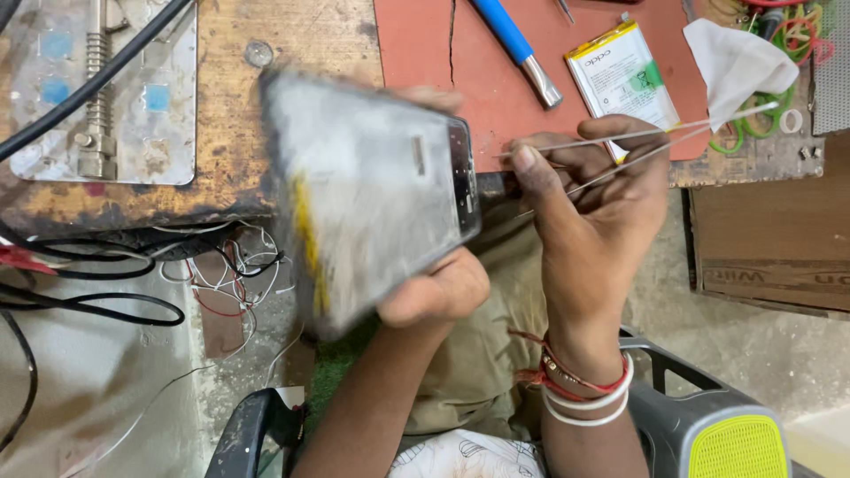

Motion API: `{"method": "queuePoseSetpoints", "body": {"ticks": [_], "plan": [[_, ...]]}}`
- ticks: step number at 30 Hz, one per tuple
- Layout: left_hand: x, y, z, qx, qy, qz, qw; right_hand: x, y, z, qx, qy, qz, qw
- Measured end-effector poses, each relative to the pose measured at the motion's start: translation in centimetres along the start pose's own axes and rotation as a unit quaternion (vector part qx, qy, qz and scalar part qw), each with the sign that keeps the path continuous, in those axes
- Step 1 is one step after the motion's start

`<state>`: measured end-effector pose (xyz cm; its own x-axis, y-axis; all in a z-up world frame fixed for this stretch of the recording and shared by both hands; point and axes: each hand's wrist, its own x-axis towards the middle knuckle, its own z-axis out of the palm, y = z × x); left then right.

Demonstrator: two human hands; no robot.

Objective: The person uses a blue-handled tool and tweezers to scrape and pry at the edges and corners of a disassembled mobile phone back cover. They repeatedly scrape adhesive residue and lift small components along the perimeter, then wipe the surface with a white cloth.

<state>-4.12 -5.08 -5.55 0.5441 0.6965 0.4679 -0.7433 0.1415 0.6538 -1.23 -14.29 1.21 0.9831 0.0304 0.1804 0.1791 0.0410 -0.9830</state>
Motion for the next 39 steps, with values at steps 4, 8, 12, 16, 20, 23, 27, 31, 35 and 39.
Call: {"method": "queuePoseSetpoints", "body": {"ticks": [4, 8, 12, 16, 20, 23, 27, 31, 35, 39], "plan": [[-1.0, 5.0, -1.5, 0.085, -0.099, -0.033, 0.991, -1.0, -0.2, -1.1, -0.049, 0.014, -0.009, 0.999], [-2.1, 4.4, -1.8, 0.228, -0.12, 0.043, 0.965, -1.3, -0.3, -1.6, -0.046, 0.02, -0.025, 0.998], [-2.2, 3.2, -1.8, 0.24, -0.092, 0.081, 0.963, -0.9, -0.5, -1.3, -0.05, 0.015, -0.072, 0.996], [-1.9, 3.0, -1.6, 0.237, -0.084, 0.083, 0.964, -0.6, -0.4, -0.5, -0.061, -0.014, -0.066, 0.996], [-1.7, 3.3, -1.6, 0.218, -0.088, 0.072, 0.969, 0.0, -0.5, 0.1, -0.085, -0.05, -0.041, 0.994], [-1.5, 3.1, -1.4, 0.201, -0.068, 0.082, 0.974, 0.4, -0.7, 0.2, -0.143, -0.087, -0.072, 0.983], [-0.9, 3.4, -1.5, 0.188, -0.082, 0.073, 0.976, 0.5, -0.5, 0.2, -0.127, -0.076, -0.047, 0.988], [-0.8, 3.6, -1.6, 0.184, -0.082, 0.063, 0.977, 0.1, 0.1, 0.2, -0.142, -0.069, -0.048, 0.986], [-0.9, 3.6, -1.4, 0.162, -0.062, 0.053, 0.983, 0.1, 0.1, 0.2, -0.186, -0.086, -0.077, 0.976], [-1.0, 3.9, -0.8, 0.121, -0.032, 0.036, 0.991, 0.2, -0.5, 0.7, -0.173, -0.088, -0.057, 0.979]]}}
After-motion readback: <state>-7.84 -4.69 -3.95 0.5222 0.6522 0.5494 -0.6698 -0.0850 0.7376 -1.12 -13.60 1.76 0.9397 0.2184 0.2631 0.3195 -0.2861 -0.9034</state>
